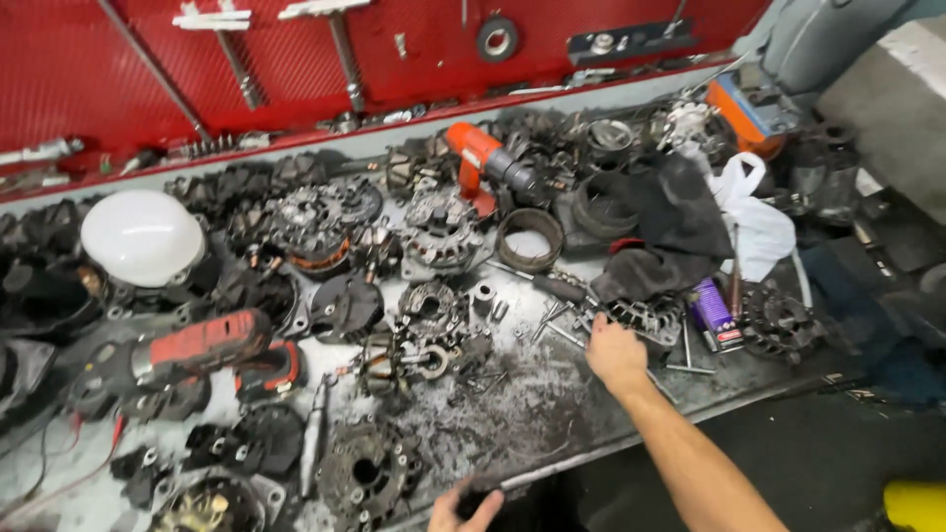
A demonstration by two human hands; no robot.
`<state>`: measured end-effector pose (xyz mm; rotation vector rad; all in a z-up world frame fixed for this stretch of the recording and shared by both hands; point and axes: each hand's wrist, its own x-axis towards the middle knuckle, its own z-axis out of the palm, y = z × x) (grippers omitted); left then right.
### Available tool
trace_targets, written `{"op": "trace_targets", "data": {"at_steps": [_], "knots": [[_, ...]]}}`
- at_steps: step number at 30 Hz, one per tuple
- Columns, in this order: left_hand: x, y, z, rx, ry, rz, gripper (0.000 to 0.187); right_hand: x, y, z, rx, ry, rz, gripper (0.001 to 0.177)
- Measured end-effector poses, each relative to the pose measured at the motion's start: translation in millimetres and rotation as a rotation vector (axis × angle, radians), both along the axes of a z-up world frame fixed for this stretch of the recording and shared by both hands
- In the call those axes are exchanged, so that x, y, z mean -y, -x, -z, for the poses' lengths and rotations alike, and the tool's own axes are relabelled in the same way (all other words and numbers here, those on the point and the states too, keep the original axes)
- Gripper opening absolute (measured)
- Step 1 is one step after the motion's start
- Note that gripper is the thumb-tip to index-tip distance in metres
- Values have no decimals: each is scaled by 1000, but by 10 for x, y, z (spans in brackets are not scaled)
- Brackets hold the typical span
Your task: The person uses a screwdriver to disassemble a car alternator on a cluttered workbench. They then move the alternator to a metal lathe and use a wrench to tighten a bolt on the component. Finally, they return to the workbench to handle a small metal bracket and a spray can.
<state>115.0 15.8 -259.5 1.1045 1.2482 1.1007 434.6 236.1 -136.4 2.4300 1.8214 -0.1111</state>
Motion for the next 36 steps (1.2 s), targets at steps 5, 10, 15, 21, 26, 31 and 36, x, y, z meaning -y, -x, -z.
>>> {"op": "trace_targets", "data": {"at_steps": [5, 10, 15, 21, 26, 31, 36], "knots": [[-47, -17, 368, 56, 231, -221, 38, -7, 24, -57, -75, -151, -25, 36], [-240, -162, -60, 101, 40, -79, 20, 78, 109, -544, -384, -317, 55, 42], [-469, -630, -534, 113, 47, -11, 18, 995, 100, -1182, -785, -373, 206, 69], [-749, -1947, -352, 216, 144, 126, 43, 2309, -444, -1330, -710, -844, -191, 34], [-651, -3618, -94, 237, -88, 144, 38, 2918, -1579, -627, -246, -900, -231, 22], [-5, -4886, -1716, 154, -154, 454, 41, 3506, -2705, -1090, -496, -1097, 84, 23], [373, -5535, -2459, 386, -103, 558, 37, 3875, -3542, -1343, -698, -985, 153, 22]]}}
